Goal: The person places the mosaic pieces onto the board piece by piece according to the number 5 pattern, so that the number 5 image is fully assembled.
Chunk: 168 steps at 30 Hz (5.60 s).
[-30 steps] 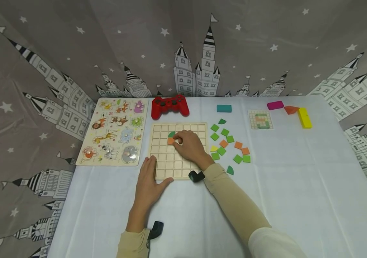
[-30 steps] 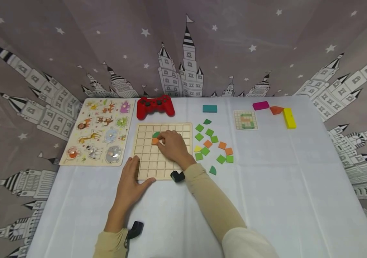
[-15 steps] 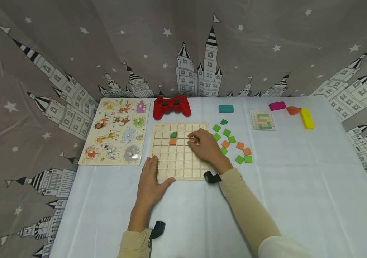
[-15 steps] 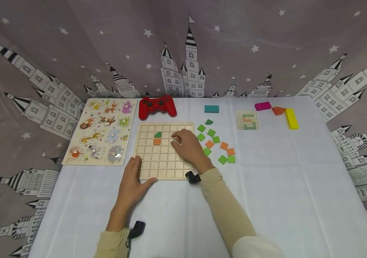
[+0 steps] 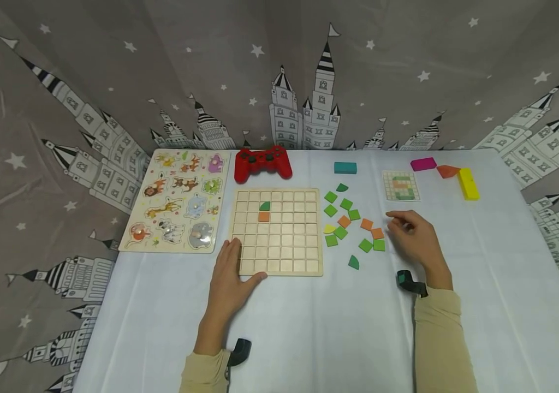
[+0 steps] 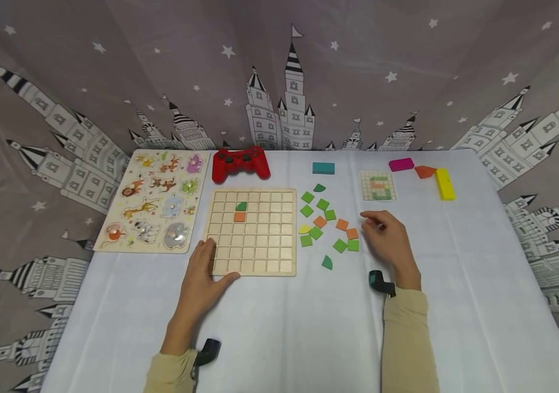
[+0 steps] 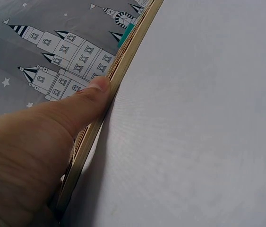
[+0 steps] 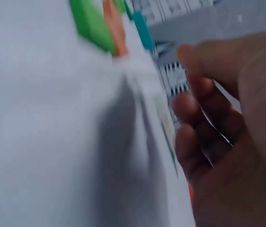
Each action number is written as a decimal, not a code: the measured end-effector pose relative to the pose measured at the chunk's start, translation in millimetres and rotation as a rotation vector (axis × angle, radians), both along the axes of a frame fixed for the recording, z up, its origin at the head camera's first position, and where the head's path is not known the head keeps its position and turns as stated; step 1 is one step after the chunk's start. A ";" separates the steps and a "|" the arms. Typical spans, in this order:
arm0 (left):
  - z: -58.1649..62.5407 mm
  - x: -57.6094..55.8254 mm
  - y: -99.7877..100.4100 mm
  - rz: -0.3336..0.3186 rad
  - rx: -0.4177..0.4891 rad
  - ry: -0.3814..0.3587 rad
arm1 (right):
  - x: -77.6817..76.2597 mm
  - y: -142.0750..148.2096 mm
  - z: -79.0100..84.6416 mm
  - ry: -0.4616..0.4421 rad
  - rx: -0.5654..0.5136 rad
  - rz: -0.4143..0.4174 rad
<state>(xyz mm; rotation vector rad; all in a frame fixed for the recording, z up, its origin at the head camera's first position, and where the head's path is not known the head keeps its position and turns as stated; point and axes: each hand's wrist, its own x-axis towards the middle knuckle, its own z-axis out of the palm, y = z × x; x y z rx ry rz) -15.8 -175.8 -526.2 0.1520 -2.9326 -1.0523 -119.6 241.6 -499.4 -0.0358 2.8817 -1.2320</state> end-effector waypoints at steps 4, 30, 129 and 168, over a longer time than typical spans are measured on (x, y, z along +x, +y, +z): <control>0.3 -0.5 0.6 0.006 0.001 0.002 | 3.3 10.8 -2.7 -0.112 0.012 0.069; 2.5 -0.3 0.9 -0.007 0.007 -0.010 | 1.9 2.6 -12.1 -0.111 0.131 0.156; 1.9 0.7 1.1 -0.007 -0.001 -0.004 | -6.6 -179.2 0.7 0.068 0.040 0.444; 2.1 -0.1 1.7 -0.009 0.026 0.009 | -11.1 -37.4 -6.9 -0.118 0.209 0.024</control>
